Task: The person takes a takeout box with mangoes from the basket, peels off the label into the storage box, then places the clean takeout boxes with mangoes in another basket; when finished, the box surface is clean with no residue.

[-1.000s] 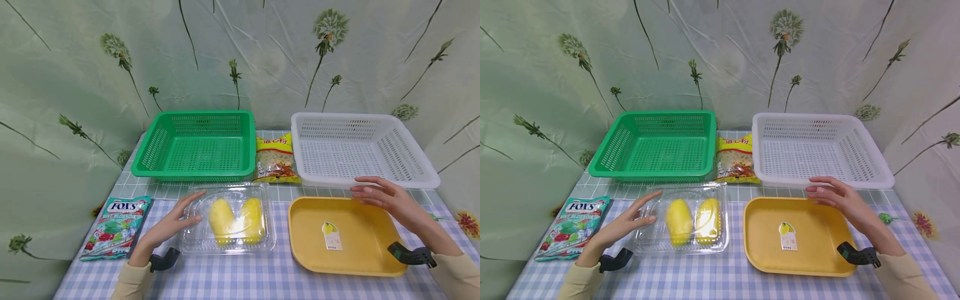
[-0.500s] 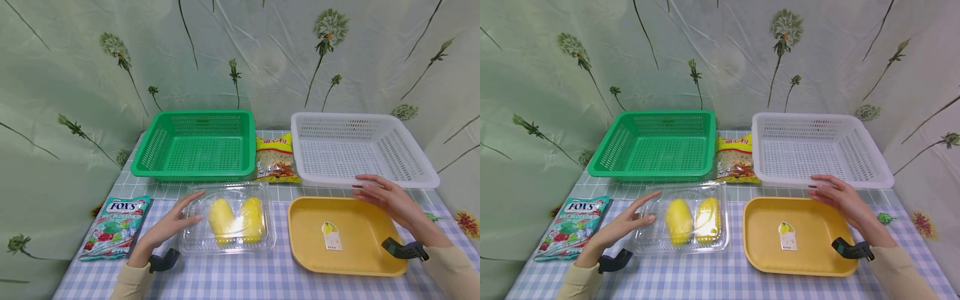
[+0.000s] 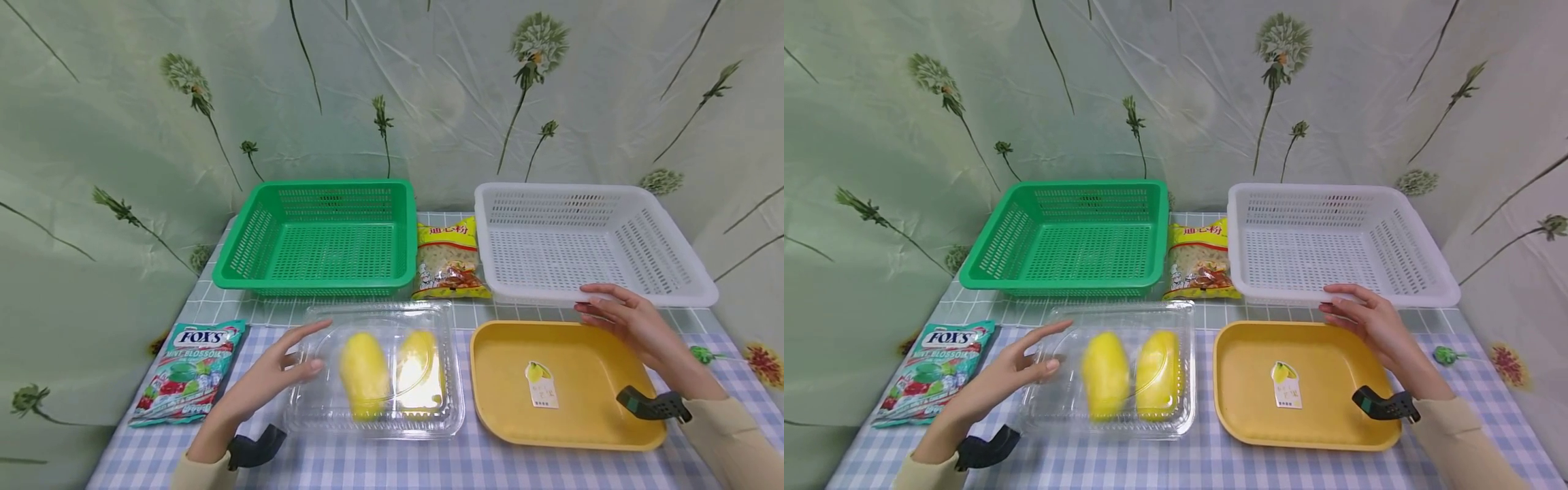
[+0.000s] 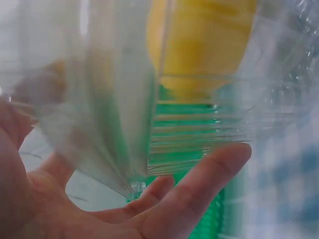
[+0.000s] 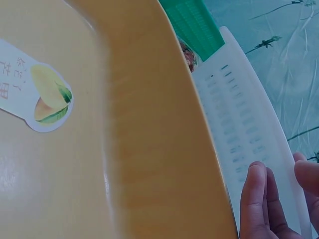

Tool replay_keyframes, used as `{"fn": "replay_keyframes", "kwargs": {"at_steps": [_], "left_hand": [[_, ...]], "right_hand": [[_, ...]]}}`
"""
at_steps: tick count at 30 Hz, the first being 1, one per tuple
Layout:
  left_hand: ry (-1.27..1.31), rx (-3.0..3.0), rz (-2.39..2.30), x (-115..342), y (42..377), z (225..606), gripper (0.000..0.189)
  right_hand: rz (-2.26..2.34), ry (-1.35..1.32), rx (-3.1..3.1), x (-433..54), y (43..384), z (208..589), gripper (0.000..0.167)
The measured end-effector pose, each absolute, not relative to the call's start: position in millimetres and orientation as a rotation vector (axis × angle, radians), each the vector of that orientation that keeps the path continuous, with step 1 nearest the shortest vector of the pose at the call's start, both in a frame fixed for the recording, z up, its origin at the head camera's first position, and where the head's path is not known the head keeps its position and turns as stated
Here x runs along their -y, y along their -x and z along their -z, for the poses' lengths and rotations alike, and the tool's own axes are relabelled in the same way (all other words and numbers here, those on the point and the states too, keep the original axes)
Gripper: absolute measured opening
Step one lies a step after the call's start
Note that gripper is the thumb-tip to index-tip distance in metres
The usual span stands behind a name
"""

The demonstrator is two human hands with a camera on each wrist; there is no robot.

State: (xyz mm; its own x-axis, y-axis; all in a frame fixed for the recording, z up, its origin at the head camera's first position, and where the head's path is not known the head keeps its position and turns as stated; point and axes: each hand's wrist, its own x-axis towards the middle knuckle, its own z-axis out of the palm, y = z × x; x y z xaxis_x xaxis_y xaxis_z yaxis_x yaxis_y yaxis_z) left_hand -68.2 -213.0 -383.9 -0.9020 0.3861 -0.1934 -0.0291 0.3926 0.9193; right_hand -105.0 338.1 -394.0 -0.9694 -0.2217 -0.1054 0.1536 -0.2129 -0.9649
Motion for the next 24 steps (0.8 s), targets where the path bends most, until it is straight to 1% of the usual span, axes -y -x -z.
{"fn": "replay_keyframes", "kwargs": {"at_steps": [8, 13, 19, 24], "left_hand": [[-0.407, -2.217, -1.563, 192.8, 66.6, 357.8, 0.056], [-0.488, -2.203, -1.575, 177.4, 71.5, 337.5, 0.055], [-0.558, -2.18, -1.641, 161.7, 85.7, 309.4, 0.056], [-0.601, -2.181, -1.664, 146.0, 104.5, 289.4, 0.056]], "right_hand": [[2.295, 0.082, -1.805, -337.1, 104.7, 395.4, 0.031], [2.308, 0.072, -1.804, -336.1, 105.0, 395.9, 0.03], [2.325, 0.11, -1.775, -335.5, 104.9, 395.6, 0.029], [2.349, 0.166, -1.707, -336.4, 105.3, 395.6, 0.029]]}}
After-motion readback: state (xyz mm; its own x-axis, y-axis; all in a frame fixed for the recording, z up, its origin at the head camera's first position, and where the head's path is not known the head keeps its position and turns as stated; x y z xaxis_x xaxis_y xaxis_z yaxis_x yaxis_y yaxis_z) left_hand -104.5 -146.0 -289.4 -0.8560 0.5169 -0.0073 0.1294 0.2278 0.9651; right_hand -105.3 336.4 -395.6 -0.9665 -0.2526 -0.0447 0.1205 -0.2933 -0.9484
